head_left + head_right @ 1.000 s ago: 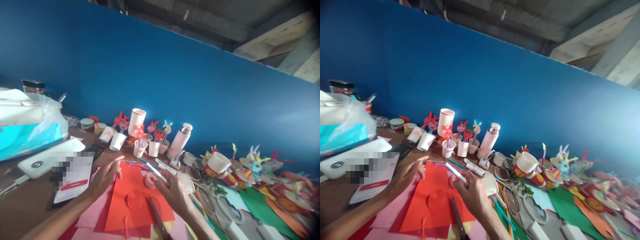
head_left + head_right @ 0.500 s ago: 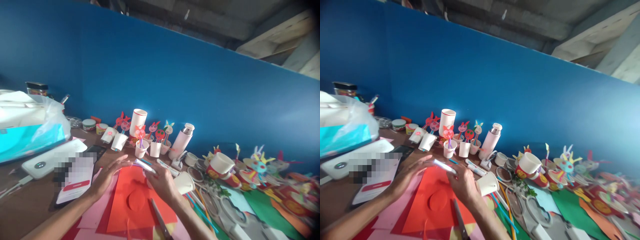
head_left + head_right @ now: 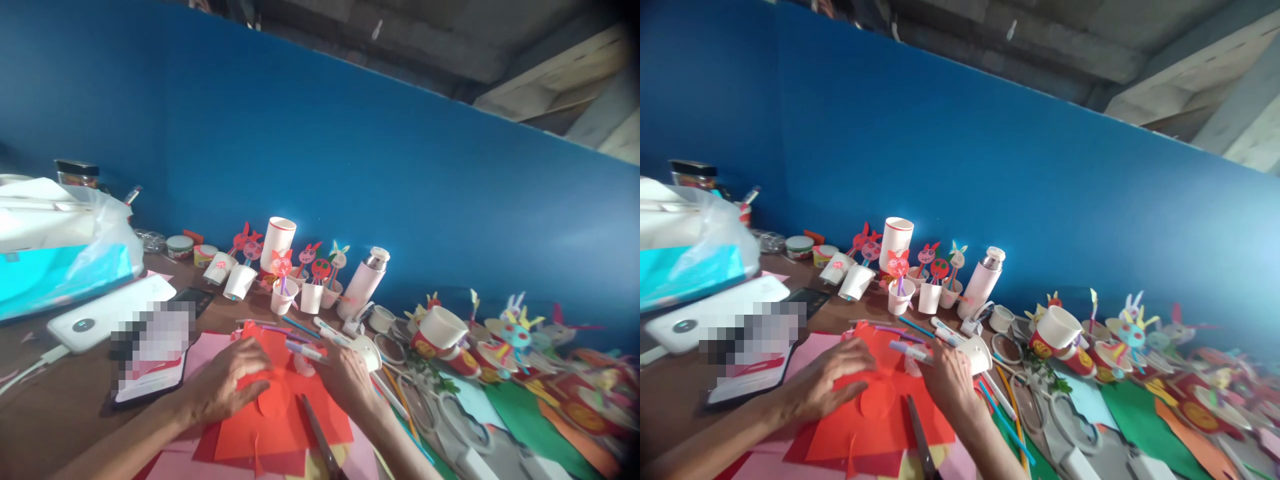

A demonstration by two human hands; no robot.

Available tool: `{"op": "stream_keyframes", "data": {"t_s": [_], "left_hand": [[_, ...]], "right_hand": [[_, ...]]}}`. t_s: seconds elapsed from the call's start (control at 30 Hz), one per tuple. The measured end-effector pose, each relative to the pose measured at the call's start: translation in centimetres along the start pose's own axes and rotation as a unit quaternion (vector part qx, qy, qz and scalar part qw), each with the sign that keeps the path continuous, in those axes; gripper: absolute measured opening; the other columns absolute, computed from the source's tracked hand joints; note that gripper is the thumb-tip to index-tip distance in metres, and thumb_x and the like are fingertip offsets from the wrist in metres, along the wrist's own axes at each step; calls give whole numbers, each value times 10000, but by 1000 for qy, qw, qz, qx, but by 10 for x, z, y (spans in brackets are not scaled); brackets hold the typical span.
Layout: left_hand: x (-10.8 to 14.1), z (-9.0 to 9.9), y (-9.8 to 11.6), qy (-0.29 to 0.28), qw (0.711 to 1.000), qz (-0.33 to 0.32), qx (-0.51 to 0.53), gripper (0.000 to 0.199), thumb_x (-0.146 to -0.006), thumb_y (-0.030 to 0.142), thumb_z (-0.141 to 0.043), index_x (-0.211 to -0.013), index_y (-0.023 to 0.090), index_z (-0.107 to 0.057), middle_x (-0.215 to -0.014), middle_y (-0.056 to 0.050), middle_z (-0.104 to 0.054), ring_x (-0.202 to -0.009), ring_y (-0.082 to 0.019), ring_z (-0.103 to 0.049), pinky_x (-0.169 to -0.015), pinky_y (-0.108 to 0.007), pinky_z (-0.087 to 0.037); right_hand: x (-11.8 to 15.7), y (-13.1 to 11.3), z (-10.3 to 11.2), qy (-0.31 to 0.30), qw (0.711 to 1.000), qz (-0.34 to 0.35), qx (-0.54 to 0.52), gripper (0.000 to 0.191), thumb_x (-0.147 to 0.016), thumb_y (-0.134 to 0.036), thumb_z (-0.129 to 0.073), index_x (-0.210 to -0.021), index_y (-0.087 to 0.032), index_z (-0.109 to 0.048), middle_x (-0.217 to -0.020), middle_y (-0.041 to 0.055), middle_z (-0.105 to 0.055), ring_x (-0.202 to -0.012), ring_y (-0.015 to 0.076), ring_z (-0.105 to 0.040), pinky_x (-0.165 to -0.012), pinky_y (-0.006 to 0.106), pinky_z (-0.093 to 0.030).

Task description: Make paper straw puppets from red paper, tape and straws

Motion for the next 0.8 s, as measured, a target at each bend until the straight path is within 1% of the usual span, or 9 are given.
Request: {"op": "stream_keyframes", "data": {"t_s": [0.03, 0.1, 0.17, 0.23, 0.33, 0.47, 0.57, 0.67, 0.8], "left_hand": [[1, -3, 5, -20, 999, -19, -16, 262, -898, 357, -577, -1085, 209, -683, -1050, -90, -711, -999, -265, -599, -881, -395, -496], [3, -6, 12, -34, 998, -31, -39, 282, -863, 360, -615, -1100, 221, -682, -1114, -92, -694, -1040, -290, -570, -884, -423, -488], [4, -9, 18, -41, 998, -34, -45, 251, -846, 356, -617, -1048, 230, -696, -1145, -86, -681, -1064, -295, -552, -888, -414, -481], [6, -12, 23, -48, 997, -45, -36, 218, -839, 377, -605, -962, 229, -708, -1135, -84, -675, -1059, -288, -548, -886, -385, -479], [8, -16, 29, -56, 996, -62, -22, 235, -837, 429, -584, -874, 224, -694, -1068, -85, -672, -1009, -282, -556, -886, -374, -472], [9, -21, 33, -61, 995, -74, -11, 223, -837, 431, -568, -771, 227, -629, -932, -67, -651, -895, -262, -546, -839, -383, -458], [9, -29, 35, -85, 993, -77, -15, 216, -795, 397, -589, -687, 216, -541, -850, -44, -613, -826, -244, -513, -758, -384, -428], [9, -33, 36, -99, 992, -79, -11, 243, -769, 391, -600, -656, 205, -493, -851, -35, -599, -812, -234, -495, -721, -377, -402], [10, -32, 36, -87, 993, -84, 9, 248, -785, 401, -574, -636, 213, -511, -830, -41, -601, -796, -231, -490, -716, -365, -412]], "right_hand": [[2, -1, -3, -3, 1000, -8, 13, 313, -899, -348, -563, -1165, -207, -648, -959, 104, -757, -905, 299, -713, -718, 337, -467], [4, -2, -9, -18, 999, -22, 42, 400, -887, -437, -580, -1203, -196, -622, -956, 119, -759, -900, 329, -715, -712, 367, -485], [2, -4, -14, -30, 997, -30, 65, 464, -871, -512, -585, -1173, -163, -630, -933, 146, -756, -886, 355, -714, -699, 388, -496], [-1, -6, -18, -34, 995, -33, 84, 511, -864, -551, -581, -1139, -125, -639, -949, 179, -745, -921, 368, -702, -731, 402, -499], [-3, -10, -22, -45, 993, -30, 102, 480, -856, -539, -591, -1094, -128, -661, -982, 180, -741, -966, 357, -688, -779, 389, -491], [-6, -17, -16, -50, 994, -10, 96, 366, -838, -486, -588, -1004, -178, -695, -924, 143, -754, -896, 319, -706, -736, 354, -488], [-13, -25, -11, -54, 995, 23, 85, 357, -821, -432, -593, -1089, -209, -673, -948, 120, -756, -900, 305, -710, -738, 350, -489], [-22, -35, -13, -67, 994, 56, 70, 417, -772, -428, -629, -1147, -248, -645, -1017, 98, -748, -943, 321, -703, -744, 364, -493], [-26, -36, -12, -80, 994, 51, 60, 480, -751, -397, -628, -1186, -192, -623, -1001, 138, -745, -921, 341, -706, -726, 379, -497]]}}
Point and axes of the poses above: each hand's wrist, its own x-axis away from the middle knuckle, its own z-axis out of the back of the hand, y = z × x, the point moved 5 cm from there along -x, towards the middle knuckle
